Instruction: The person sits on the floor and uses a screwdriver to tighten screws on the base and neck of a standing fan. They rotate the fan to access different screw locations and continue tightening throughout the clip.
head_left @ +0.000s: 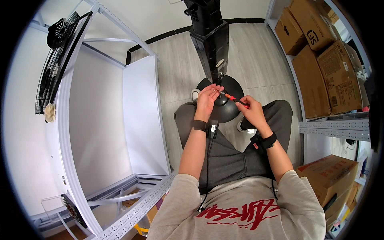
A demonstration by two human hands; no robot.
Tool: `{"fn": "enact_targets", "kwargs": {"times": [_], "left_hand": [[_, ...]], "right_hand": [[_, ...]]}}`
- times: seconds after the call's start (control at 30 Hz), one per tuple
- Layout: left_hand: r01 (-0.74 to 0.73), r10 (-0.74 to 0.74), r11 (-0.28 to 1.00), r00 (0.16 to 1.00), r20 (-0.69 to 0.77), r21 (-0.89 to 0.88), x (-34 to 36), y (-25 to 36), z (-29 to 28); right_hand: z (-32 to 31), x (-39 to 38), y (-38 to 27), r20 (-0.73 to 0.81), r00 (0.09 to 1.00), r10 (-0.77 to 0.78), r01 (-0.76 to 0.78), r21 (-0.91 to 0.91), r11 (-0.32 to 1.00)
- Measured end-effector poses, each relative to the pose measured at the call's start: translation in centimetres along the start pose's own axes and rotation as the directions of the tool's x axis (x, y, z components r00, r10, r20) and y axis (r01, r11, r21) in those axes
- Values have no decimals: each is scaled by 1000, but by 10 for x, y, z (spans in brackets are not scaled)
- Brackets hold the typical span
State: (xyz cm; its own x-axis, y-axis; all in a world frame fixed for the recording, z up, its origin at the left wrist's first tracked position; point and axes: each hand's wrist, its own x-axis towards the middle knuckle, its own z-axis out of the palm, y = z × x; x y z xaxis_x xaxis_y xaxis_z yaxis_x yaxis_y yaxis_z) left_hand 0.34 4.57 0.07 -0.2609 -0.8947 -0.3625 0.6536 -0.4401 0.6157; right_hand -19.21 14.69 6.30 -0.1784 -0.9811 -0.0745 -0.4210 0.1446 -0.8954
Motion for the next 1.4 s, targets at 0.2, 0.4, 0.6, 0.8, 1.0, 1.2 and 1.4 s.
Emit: {"fn": "enact_targets", "kwargs": {"times": [0.2,0.4,0.6,0.8,1.0,1.2,1.4], "left_hand": [[-2,1,999,1000,24,44,-2,-1,-2],[14,-15,998,1000,21,59,-2,-3,-3],[33,-32,998,999,-21,60,5,-4,-11],[35,-33,999,994,109,-16,6,-1,-12],[26,-25,1000,995,92,-15,4,-1,-4],[31,-31,999,999,41,-9,6,-3,-8],[1,-1,1000,1000,26,6,4,-5,-4]], "right_hand": [[-2,-2,-6,32,999,31,-30,-17,999],[-1,-2,-8,12,1000,-5,5,-25,1000],[-1,0,-12,14,1000,2,-3,25,1000],[3,2,1,-25,998,64,-60,111,992],[0,2,-2,-27,997,67,-65,62,996],[1,1,-4,-25,998,49,-47,70,996],[1,-3,-12,-23,1000,5,-4,29,1000]]}}
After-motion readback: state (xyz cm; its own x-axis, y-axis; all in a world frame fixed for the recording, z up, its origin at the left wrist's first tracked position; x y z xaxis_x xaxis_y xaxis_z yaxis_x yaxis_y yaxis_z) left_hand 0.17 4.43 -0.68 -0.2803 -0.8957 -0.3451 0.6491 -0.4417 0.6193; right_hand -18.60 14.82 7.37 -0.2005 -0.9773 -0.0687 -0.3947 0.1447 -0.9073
